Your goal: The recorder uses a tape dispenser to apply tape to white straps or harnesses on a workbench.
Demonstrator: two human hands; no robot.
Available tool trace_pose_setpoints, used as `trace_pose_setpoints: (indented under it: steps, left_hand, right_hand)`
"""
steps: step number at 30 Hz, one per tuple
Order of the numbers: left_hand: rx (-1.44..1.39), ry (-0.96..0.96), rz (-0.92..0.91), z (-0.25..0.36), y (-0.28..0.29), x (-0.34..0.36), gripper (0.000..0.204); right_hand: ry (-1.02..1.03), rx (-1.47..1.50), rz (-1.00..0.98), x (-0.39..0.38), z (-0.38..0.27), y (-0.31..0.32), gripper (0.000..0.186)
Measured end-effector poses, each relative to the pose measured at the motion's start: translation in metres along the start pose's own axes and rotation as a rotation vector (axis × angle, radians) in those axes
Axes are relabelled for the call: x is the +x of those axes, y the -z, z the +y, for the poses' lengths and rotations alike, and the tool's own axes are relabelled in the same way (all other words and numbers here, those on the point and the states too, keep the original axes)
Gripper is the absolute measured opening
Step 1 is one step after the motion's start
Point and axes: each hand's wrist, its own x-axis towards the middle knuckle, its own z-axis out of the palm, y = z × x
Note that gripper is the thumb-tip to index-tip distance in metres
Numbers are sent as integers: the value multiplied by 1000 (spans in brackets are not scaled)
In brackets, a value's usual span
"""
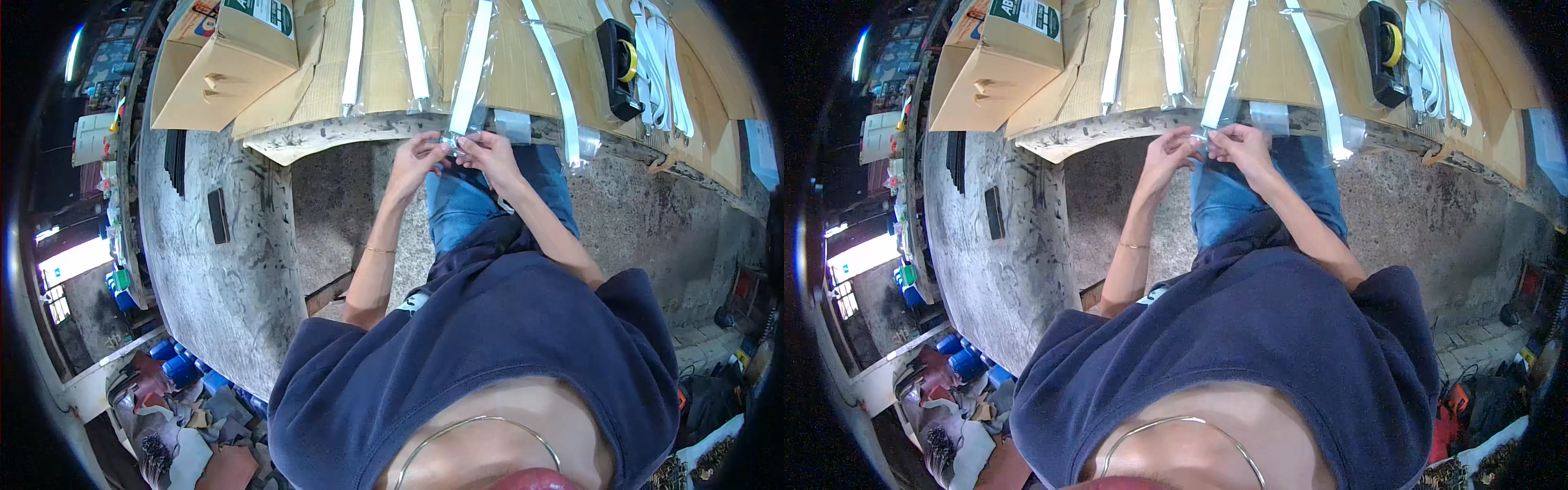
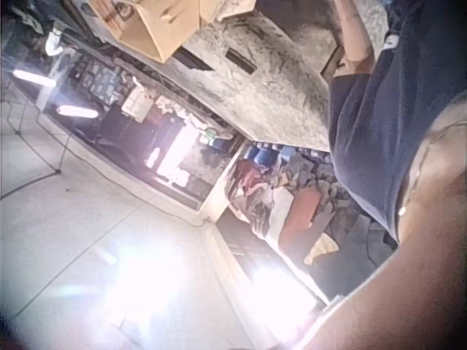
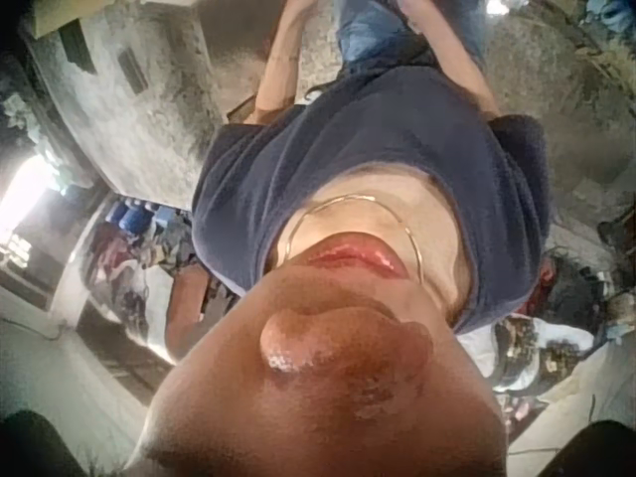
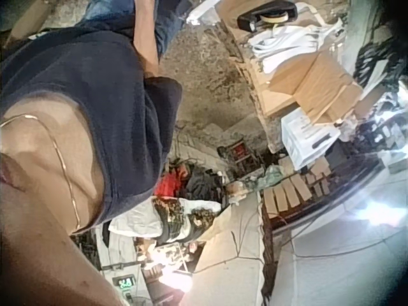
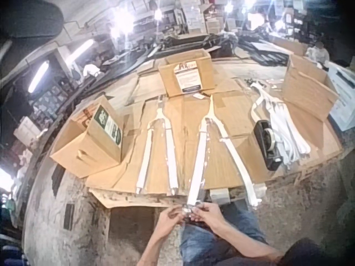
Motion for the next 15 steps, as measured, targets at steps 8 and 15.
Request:
trace_pose_setpoints:
  steps: [8, 15]
  left_hand:
    - [983, -964, 136, 35, -29, 49, 16]
    - [1100, -966, -104, 21, -27, 90, 19]
  right_hand:
    - [2, -181, 81, 4, -5, 12, 23]
    - [90, -512, 47, -11, -27, 26, 30]
